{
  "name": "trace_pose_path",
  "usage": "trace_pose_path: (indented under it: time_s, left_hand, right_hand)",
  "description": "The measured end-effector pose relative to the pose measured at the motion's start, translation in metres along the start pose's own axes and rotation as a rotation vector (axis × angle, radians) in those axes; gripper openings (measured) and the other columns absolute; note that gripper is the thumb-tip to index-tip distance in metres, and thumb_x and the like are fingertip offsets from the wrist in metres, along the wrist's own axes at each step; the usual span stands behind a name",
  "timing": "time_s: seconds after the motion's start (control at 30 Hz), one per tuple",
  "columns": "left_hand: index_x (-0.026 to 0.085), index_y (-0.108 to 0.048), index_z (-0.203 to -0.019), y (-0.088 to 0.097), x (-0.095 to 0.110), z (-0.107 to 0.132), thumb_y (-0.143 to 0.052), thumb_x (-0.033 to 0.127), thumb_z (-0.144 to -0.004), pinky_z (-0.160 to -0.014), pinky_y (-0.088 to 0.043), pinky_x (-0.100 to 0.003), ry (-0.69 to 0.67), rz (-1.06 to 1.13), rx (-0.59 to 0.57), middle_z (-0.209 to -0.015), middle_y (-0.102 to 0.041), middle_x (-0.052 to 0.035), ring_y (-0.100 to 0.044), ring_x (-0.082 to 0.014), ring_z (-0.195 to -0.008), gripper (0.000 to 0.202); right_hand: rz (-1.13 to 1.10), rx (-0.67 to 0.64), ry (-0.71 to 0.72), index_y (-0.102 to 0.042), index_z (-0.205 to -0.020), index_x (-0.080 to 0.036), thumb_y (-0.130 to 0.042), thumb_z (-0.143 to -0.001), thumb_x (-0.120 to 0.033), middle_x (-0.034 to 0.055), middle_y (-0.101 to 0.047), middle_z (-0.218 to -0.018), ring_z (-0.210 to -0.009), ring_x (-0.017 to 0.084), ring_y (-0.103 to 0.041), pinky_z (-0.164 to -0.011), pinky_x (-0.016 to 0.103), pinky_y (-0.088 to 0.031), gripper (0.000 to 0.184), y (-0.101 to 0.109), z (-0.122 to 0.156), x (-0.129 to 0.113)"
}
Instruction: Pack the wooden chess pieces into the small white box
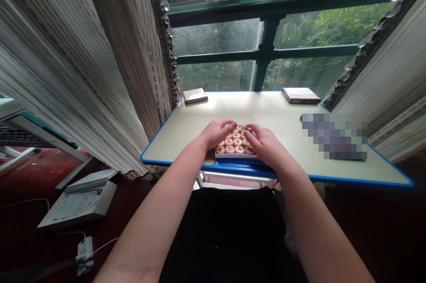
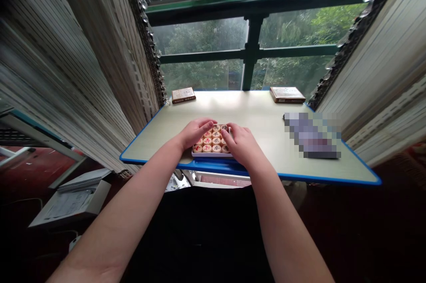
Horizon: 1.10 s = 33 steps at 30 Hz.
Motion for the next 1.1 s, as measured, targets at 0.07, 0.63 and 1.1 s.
trace_pose_path:
  time_s: [0.07,0.63,1.1]
  left_hand:
    - [0.014,-0.068,-0.098,0.000,0.000,0.000,-0.035,0.064,-0.083,-0.090,-0.044,-0.034,0.001,-0.001,-0.003,-0.100,-0.068,-0.0081,-0.060,-0.0232,-0.097,0.061]
    - [0.016,-0.064,-0.099,0.002,-0.002,0.000,-0.039,0.060,-0.082,-0.086,-0.044,-0.032,0.110,-0.011,0.110,-0.099,-0.068,-0.0072,-0.059,-0.0218,-0.095,0.054]
    - [0.013,-0.069,-0.084,0.001,-0.007,-0.002,-0.034,0.060,-0.085,-0.083,-0.046,-0.031,0.013,0.033,0.064,-0.087,-0.068,-0.0079,-0.061,-0.0206,-0.086,0.059]
  right_hand:
    - [-0.005,-0.005,0.000,-0.055,-0.120,-0.016,-0.034,-0.091,-0.045,0.0103,-0.063,-0.114,-0.110,0.028,-0.050,-0.094,0.040,-0.038,0.046,0.000,0.000,0.000]
    - [-0.018,-0.015,0.014,-0.053,-0.122,-0.017,-0.037,-0.089,-0.049,0.0113,-0.061,-0.117,-0.112,0.028,-0.050,-0.095,0.040,-0.038,0.048,0.001,0.001,0.002]
    - [-0.051,-0.018,0.050,-0.050,-0.126,-0.016,-0.039,-0.089,-0.050,0.0119,-0.061,-0.118,-0.113,0.027,-0.051,-0.096,0.040,-0.039,0.052,0.001,0.003,0.005]
Point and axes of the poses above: each hand's wrist, its own z-axis away from the middle knuckle, its own y-axis out of the back of the hand, x = y × z, the point moved 1 cm from there along -z, towards the middle knuckle
